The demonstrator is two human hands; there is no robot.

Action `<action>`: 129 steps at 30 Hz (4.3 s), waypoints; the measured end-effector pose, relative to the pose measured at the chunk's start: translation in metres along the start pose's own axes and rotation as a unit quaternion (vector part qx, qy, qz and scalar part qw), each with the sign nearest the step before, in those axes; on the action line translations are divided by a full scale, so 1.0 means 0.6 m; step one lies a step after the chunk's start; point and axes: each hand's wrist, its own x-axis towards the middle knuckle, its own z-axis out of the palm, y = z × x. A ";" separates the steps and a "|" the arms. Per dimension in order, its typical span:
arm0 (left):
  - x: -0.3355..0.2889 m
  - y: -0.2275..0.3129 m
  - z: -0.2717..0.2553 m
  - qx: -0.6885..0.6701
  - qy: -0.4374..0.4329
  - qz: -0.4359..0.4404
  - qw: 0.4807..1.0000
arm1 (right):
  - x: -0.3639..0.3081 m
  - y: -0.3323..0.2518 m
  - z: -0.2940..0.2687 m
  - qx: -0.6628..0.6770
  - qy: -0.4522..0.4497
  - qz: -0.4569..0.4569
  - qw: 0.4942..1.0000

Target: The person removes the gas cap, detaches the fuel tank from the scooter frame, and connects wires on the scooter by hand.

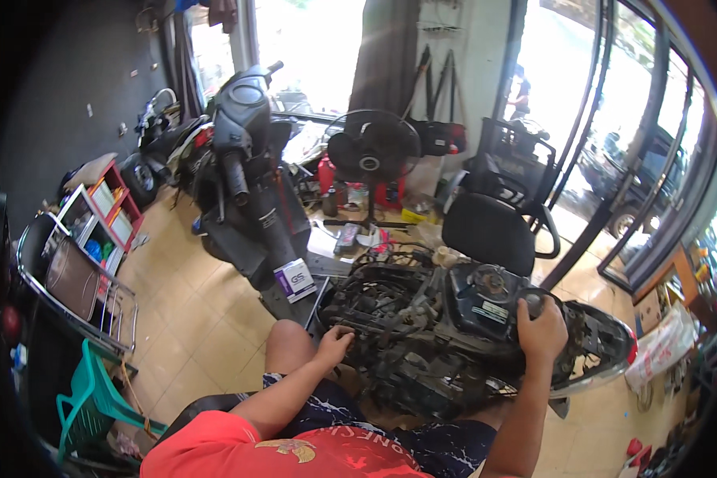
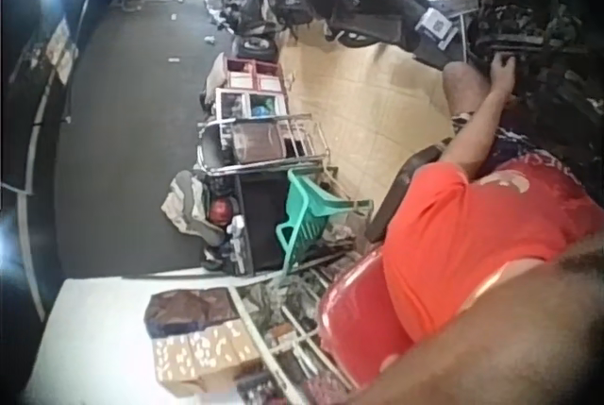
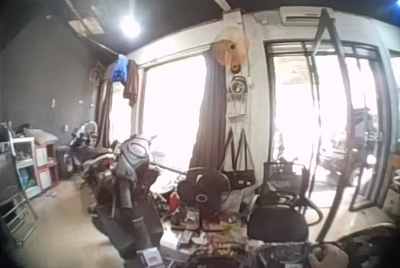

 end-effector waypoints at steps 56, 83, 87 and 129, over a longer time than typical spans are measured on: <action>-0.012 0.023 0.004 0.031 -0.047 -0.019 0.998 | 0.001 -0.003 0.002 -0.023 -0.017 -0.002 1.000; -0.008 0.007 0.004 0.015 -0.050 -0.015 0.999 | 0.002 -0.007 0.004 -0.023 -0.020 -0.001 1.000; -0.007 0.006 0.003 0.025 -0.052 -0.019 0.998 | 0.001 -0.006 0.005 -0.022 -0.011 -0.007 1.000; -0.007 0.003 0.006 0.022 -0.041 -0.015 0.999 | 0.000 -0.010 -0.002 -0.027 -0.018 -0.004 0.999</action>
